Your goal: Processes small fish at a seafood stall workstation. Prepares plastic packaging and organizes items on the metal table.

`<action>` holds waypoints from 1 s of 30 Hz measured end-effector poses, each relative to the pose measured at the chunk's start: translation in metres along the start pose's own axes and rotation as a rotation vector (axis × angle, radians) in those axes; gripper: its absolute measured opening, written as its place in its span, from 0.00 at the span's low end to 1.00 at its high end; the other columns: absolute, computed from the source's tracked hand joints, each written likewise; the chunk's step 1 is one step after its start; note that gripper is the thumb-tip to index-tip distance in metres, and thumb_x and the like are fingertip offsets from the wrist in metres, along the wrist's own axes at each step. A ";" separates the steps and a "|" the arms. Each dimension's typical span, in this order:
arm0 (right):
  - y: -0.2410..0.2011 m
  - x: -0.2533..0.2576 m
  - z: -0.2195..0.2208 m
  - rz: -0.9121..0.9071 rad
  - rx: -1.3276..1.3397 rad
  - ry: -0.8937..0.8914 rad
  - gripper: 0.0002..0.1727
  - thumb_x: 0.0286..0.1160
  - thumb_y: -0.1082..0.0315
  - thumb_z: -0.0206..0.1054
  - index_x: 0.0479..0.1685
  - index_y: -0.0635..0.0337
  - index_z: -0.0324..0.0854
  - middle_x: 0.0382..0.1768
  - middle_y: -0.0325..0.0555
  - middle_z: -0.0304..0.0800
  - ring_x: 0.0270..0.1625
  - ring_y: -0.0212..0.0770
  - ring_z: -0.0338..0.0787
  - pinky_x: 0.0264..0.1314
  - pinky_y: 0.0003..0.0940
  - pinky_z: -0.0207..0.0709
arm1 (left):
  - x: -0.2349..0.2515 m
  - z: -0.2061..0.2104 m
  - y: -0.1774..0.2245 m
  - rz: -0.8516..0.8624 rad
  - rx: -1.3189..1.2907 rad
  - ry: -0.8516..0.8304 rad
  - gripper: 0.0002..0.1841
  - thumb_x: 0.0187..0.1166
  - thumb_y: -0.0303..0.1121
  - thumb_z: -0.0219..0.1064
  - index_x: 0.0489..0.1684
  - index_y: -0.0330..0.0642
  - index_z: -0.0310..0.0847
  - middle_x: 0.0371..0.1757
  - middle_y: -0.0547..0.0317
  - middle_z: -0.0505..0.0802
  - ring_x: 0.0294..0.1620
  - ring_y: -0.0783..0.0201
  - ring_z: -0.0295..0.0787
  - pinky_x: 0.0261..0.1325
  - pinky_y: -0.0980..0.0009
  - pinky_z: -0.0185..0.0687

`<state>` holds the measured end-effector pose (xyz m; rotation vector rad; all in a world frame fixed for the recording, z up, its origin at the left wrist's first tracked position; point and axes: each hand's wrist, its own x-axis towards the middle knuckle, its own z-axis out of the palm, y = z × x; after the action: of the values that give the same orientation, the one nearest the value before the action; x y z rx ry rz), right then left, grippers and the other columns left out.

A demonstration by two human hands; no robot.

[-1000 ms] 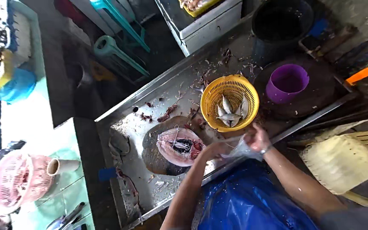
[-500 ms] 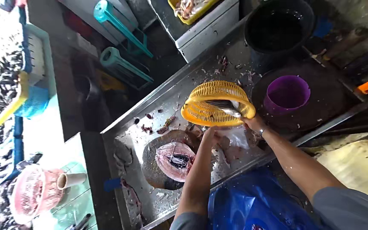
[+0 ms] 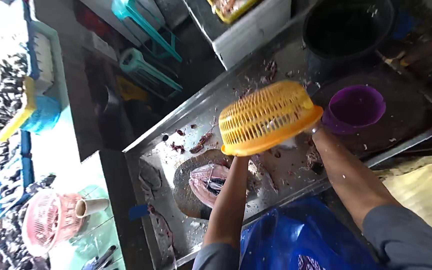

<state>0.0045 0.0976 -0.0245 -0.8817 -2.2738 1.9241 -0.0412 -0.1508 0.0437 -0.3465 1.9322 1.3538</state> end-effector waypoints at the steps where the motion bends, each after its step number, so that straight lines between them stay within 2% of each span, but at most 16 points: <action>1: 0.006 0.005 0.010 0.067 0.149 0.066 0.25 0.86 0.75 0.60 0.81 0.73 0.67 0.72 0.61 0.80 0.72 0.42 0.83 0.77 0.35 0.76 | 0.032 -0.001 -0.037 0.240 -0.238 -0.012 0.19 0.93 0.27 0.45 0.75 0.27 0.66 0.62 0.41 0.86 0.57 0.59 0.85 0.57 0.66 0.85; 3: 0.003 0.023 0.028 0.195 0.390 0.191 0.19 0.83 0.62 0.68 0.64 0.64 0.76 0.32 0.46 0.85 0.24 0.33 0.82 0.27 0.29 0.81 | 0.054 0.014 -0.023 0.081 -0.618 0.157 0.24 0.89 0.51 0.54 0.70 0.40 0.72 0.49 0.49 0.86 0.39 0.59 0.84 0.41 0.59 0.84; 5: 0.001 0.021 0.035 0.361 0.422 0.164 0.21 0.81 0.56 0.68 0.63 0.61 0.76 0.25 0.45 0.81 0.15 0.35 0.75 0.18 0.32 0.75 | 0.056 0.020 -0.013 0.011 -0.519 0.330 0.26 0.86 0.55 0.60 0.66 0.41 0.77 0.40 0.52 0.85 0.29 0.60 0.79 0.33 0.60 0.81; 9: 0.013 0.014 0.045 0.540 0.448 0.115 0.17 0.83 0.56 0.61 0.57 0.60 0.75 0.26 0.42 0.79 0.15 0.32 0.73 0.18 0.28 0.73 | 0.045 0.004 -0.025 0.257 0.174 0.403 0.19 0.82 0.33 0.63 0.69 0.43 0.87 0.53 0.41 0.94 0.47 0.49 0.92 0.53 0.46 0.88; 11: 0.016 0.002 0.036 0.396 0.325 -0.084 0.25 0.88 0.50 0.62 0.71 0.60 0.76 0.40 0.48 0.86 0.24 0.35 0.79 0.29 0.31 0.80 | 0.022 -0.002 -0.016 0.366 0.466 0.440 0.20 0.76 0.28 0.65 0.67 0.47 0.89 0.56 0.41 0.92 0.55 0.47 0.90 0.59 0.44 0.85; 12: 0.013 -0.009 0.031 0.245 0.166 -0.193 0.29 0.87 0.56 0.66 0.81 0.59 0.70 0.50 0.54 0.87 0.34 0.40 0.84 0.40 0.37 0.84 | 0.009 -0.003 -0.012 0.417 0.548 0.464 0.19 0.75 0.27 0.67 0.63 0.49 0.91 0.55 0.43 0.92 0.54 0.49 0.90 0.60 0.48 0.86; 14: -0.006 -0.042 0.026 -0.123 -0.193 -0.311 0.55 0.62 0.63 0.86 0.92 0.58 0.57 0.66 0.67 0.83 0.58 0.58 0.89 0.63 0.58 0.84 | -0.021 -0.002 -0.001 0.528 0.582 0.498 0.12 0.73 0.26 0.69 0.50 0.46 0.94 0.46 0.47 0.91 0.47 0.53 0.89 0.54 0.53 0.85; 16: -0.031 -0.086 0.043 -0.344 -0.369 -0.365 0.81 0.37 0.56 0.97 0.99 0.40 0.37 0.82 0.70 0.66 0.68 0.73 0.83 0.61 0.73 0.82 | -0.052 -0.001 0.003 0.704 0.535 0.463 0.05 0.73 0.25 0.69 0.39 0.42 0.91 0.38 0.52 0.89 0.37 0.59 0.86 0.43 0.59 0.84; 17: -0.037 -0.103 0.059 -0.395 -0.431 -0.388 0.80 0.40 0.54 0.96 0.99 0.34 0.36 0.85 0.69 0.63 0.67 0.73 0.84 0.57 0.74 0.83 | -0.068 0.000 -0.001 0.796 0.528 0.399 0.04 0.74 0.24 0.69 0.36 0.41 0.90 0.37 0.54 0.89 0.36 0.60 0.86 0.41 0.61 0.86; 18: -0.034 -0.113 0.077 -0.460 -0.467 -0.392 0.66 0.52 0.57 0.90 0.97 0.36 0.48 0.78 0.67 0.74 0.59 0.68 0.89 0.53 0.71 0.86 | -0.082 0.000 -0.010 0.880 0.524 0.328 0.04 0.75 0.24 0.68 0.37 0.42 0.88 0.40 0.55 0.89 0.35 0.62 0.86 0.39 0.62 0.87; 20: -0.028 -0.120 0.106 -0.639 -0.425 -0.356 0.25 0.67 0.67 0.78 0.67 0.55 0.84 0.51 0.59 0.93 0.48 0.57 0.94 0.53 0.62 0.86 | -0.094 -0.008 -0.039 0.997 0.442 0.276 0.07 0.77 0.28 0.71 0.48 0.43 0.88 0.47 0.57 0.90 0.40 0.65 0.88 0.43 0.64 0.90; 21: -0.034 -0.122 0.115 -0.699 -0.383 -0.364 0.16 0.69 0.71 0.75 0.56 0.57 0.89 0.43 0.54 0.94 0.44 0.53 0.94 0.49 0.59 0.88 | -0.096 -0.017 -0.058 1.026 0.346 0.283 0.16 0.77 0.33 0.74 0.61 0.41 0.84 0.54 0.54 0.90 0.48 0.62 0.88 0.50 0.62 0.90; 23: -0.073 -0.132 0.112 -0.699 -0.412 -0.501 0.11 0.72 0.77 0.71 0.51 0.60 0.87 0.41 0.54 0.93 0.43 0.53 0.93 0.49 0.59 0.88 | -0.094 -0.040 -0.098 1.022 0.219 0.323 0.47 0.68 0.55 0.79 0.85 0.44 0.61 0.75 0.50 0.80 0.69 0.58 0.81 0.66 0.57 0.84; 26: -0.124 -0.138 0.104 -0.659 -0.658 -0.807 0.10 0.77 0.75 0.67 0.53 0.63 0.85 0.43 0.60 0.92 0.49 0.60 0.93 0.55 0.62 0.85 | -0.095 -0.043 -0.136 0.979 0.155 0.380 0.74 0.48 0.82 0.73 0.96 0.47 0.38 0.91 0.48 0.65 0.87 0.55 0.66 0.81 0.53 0.72; 28: -0.150 -0.140 0.107 -0.770 -0.674 -0.869 0.06 0.79 0.71 0.68 0.48 0.64 0.85 0.38 0.56 0.91 0.45 0.56 0.93 0.52 0.57 0.85 | -0.096 -0.038 -0.131 1.021 0.155 0.364 0.81 0.40 0.83 0.77 0.96 0.41 0.36 0.93 0.43 0.59 0.92 0.52 0.59 0.90 0.50 0.63; 30: -0.158 -0.153 0.113 -0.803 -0.694 -0.932 0.07 0.78 0.70 0.71 0.47 0.63 0.86 0.38 0.55 0.91 0.45 0.55 0.93 0.51 0.59 0.85 | -0.102 -0.023 -0.127 1.004 0.197 0.379 0.74 0.39 0.74 0.86 0.87 0.29 0.55 0.82 0.37 0.75 0.83 0.52 0.72 0.86 0.49 0.70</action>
<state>0.0282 -0.0819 0.1440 1.1015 -3.0443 1.2403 0.0957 -0.2422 0.0306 0.5999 2.6911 1.7386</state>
